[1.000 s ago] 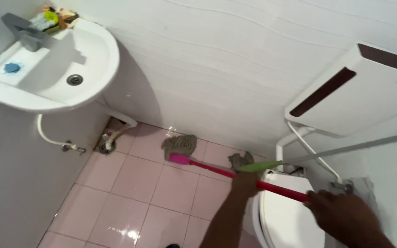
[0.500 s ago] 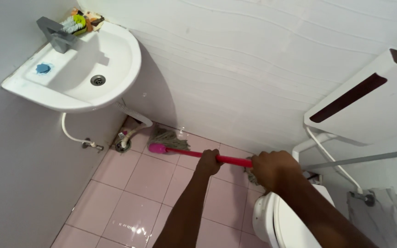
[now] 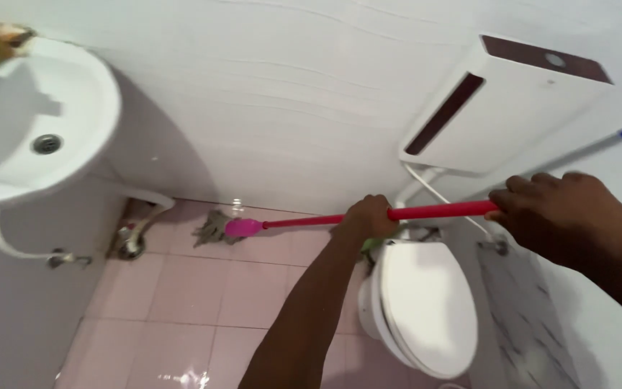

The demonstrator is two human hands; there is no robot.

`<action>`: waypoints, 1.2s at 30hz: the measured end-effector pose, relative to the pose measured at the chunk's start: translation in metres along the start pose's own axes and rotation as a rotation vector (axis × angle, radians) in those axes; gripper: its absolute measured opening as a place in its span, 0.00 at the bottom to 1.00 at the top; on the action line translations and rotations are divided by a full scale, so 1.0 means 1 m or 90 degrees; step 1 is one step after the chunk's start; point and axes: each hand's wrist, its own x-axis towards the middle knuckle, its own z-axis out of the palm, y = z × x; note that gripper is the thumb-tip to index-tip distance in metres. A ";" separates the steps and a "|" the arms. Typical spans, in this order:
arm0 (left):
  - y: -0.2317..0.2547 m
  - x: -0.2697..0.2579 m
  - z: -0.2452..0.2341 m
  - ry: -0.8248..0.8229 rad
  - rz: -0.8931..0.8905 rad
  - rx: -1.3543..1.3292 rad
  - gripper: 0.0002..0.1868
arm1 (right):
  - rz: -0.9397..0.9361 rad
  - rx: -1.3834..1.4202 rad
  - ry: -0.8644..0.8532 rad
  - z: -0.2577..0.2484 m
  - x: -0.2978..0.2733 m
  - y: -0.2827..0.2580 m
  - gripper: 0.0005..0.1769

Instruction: The person mops the tiled floor of a bathroom, moving the mop around the sink and toilet while occasionally dipping it into a bucket.

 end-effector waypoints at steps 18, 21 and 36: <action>-0.074 0.021 0.102 -0.144 0.000 -0.012 0.15 | -0.027 0.116 -0.016 0.069 0.038 -0.046 0.22; -0.110 0.021 0.100 -0.101 0.007 -0.029 0.15 | -0.020 0.146 -0.043 0.065 0.054 -0.066 0.22; -0.220 -0.048 0.065 0.392 0.066 0.005 0.11 | -0.163 0.304 0.090 0.054 0.091 -0.154 0.15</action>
